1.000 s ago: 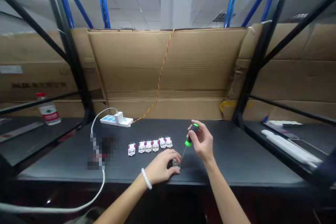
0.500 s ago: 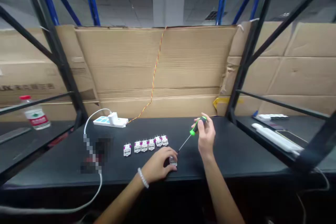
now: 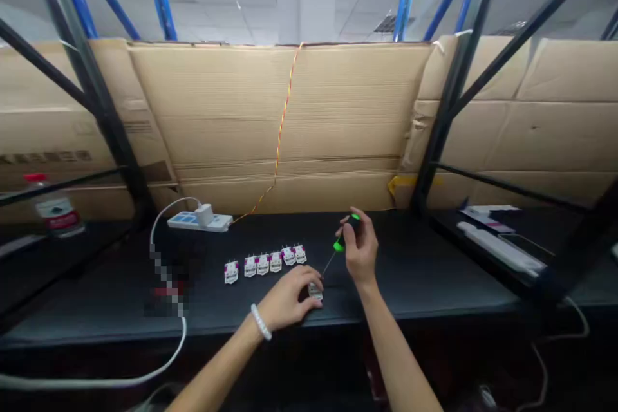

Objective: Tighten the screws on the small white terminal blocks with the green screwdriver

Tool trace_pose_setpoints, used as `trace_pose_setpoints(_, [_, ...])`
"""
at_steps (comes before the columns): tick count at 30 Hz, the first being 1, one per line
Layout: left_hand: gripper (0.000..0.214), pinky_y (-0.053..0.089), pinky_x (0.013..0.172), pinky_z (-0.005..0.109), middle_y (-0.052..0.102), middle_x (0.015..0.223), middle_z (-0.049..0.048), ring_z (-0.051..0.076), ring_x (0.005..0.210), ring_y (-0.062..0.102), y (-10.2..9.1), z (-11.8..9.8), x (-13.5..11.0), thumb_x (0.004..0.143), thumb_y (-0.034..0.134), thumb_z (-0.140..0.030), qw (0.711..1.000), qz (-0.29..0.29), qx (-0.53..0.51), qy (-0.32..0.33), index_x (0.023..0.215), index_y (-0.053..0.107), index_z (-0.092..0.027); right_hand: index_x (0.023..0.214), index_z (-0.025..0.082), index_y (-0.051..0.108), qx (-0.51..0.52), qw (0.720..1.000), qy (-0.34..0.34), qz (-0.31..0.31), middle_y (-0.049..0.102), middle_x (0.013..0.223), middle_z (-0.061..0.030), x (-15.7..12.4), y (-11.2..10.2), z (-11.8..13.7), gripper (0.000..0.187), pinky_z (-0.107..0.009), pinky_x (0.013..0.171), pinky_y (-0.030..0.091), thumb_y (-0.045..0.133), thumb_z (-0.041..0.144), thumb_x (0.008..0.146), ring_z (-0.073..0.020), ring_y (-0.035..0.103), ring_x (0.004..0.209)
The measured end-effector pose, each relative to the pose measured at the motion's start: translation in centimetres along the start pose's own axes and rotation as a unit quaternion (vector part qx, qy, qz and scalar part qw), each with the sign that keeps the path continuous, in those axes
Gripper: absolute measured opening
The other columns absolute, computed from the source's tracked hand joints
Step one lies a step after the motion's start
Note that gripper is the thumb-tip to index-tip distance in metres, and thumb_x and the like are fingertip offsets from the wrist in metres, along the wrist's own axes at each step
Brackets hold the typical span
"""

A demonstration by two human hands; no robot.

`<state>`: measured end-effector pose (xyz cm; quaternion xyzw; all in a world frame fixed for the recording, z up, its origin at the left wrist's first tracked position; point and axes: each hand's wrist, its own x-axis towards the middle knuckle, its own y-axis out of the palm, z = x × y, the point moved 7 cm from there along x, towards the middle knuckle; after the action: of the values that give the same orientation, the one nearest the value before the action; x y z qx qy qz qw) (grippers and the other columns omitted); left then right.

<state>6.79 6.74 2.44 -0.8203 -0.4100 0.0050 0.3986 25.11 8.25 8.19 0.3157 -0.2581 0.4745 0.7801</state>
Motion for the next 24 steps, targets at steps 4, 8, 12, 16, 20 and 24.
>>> trace_pose_setpoints(4, [0.012, 0.049, 0.110, 0.039, 0.073, 0.122, 0.0082, 0.025, 0.118, 0.066, 0.01, -0.08, 0.01, 0.086, 0.081, -0.019, 1.000, 0.001, 0.000, 0.006, 0.095, 0.073, -0.020, 0.131, 0.025, 0.063, -0.004, 1.000, 0.000, 0.001, 0.067, 0.097, -0.0013, 0.08, 0.07, 0.22, 0.034, -0.027, 0.064, 0.060, 0.064, 0.040, 0.101, -0.0117, 0.067, 0.070])
trace_pose_setpoints(8, [0.012, 0.049, 0.109, 0.039, 0.073, 0.121, 0.0078, 0.025, 0.117, 0.066, 0.00, -0.07, 0.00, 0.087, 0.080, -0.019, 1.000, 0.001, -0.003, 0.008, 0.095, 0.073, -0.021, 0.131, 0.025, 0.062, -0.003, 1.000, 0.004, 0.005, 0.067, 0.097, -0.0009, 0.09, 0.04, 0.35, 0.033, -0.027, 0.065, 0.060, 0.063, 0.040, 0.101, -0.0116, 0.067, 0.070])
trace_pose_setpoints(12, [0.013, 0.049, 0.110, 0.039, 0.073, 0.121, 0.0078, 0.025, 0.118, 0.066, -0.02, 0.01, -0.04, 0.086, 0.082, -0.018, 1.000, 0.000, 0.001, 0.008, 0.095, 0.073, -0.021, 0.132, 0.025, 0.062, -0.009, 1.000, 0.014, 0.006, 0.068, 0.098, -0.0014, 0.06, -0.01, 0.21, 0.035, -0.029, 0.069, 0.061, 0.063, 0.041, 0.101, -0.0122, 0.068, 0.072])
trace_pose_setpoints(16, [0.013, 0.049, 0.110, 0.039, 0.073, 0.122, 0.0078, 0.025, 0.119, 0.066, 0.02, -0.06, -0.03, 0.087, 0.081, -0.016, 1.000, 0.001, 0.004, 0.011, 0.096, 0.073, -0.020, 0.132, 0.024, 0.062, -0.008, 1.000, 0.013, -0.001, 0.069, 0.098, -0.0024, 0.11, -0.05, 0.26, 0.037, -0.029, 0.070, 0.060, 0.065, 0.042, 0.100, -0.0129, 0.067, 0.073])
trace_pose_setpoints(20, [0.012, 0.049, 0.111, 0.039, 0.073, 0.123, 0.0080, 0.025, 0.120, 0.066, 0.08, -0.23, 0.03, 0.087, 0.081, -0.016, 1.000, 0.005, 0.004, 0.014, 0.096, 0.073, -0.020, 0.132, 0.025, 0.061, 0.010, 1.000, 0.002, -0.023, 0.067, 0.094, -0.0011, 0.16, -0.34, 0.52, 0.036, -0.028, 0.067, 0.059, 0.063, 0.042, 0.101, -0.0128, 0.066, 0.071])
trace_pose_setpoints(24, [0.011, 0.049, 0.110, 0.039, 0.074, 0.122, 0.0083, 0.025, 0.119, 0.067, 0.03, -0.32, 0.03, 0.088, 0.081, -0.017, 1.000, 0.006, 0.008, 0.018, 0.095, 0.072, -0.019, 0.133, 0.027, 0.059, 0.025, 0.999, -0.002, -0.046, 0.063, 0.092, 0.0005, 0.20, -0.86, 0.59, 0.034, -0.025, 0.060, 0.055, 0.059, 0.044, 0.103, -0.0116, 0.061, 0.068])
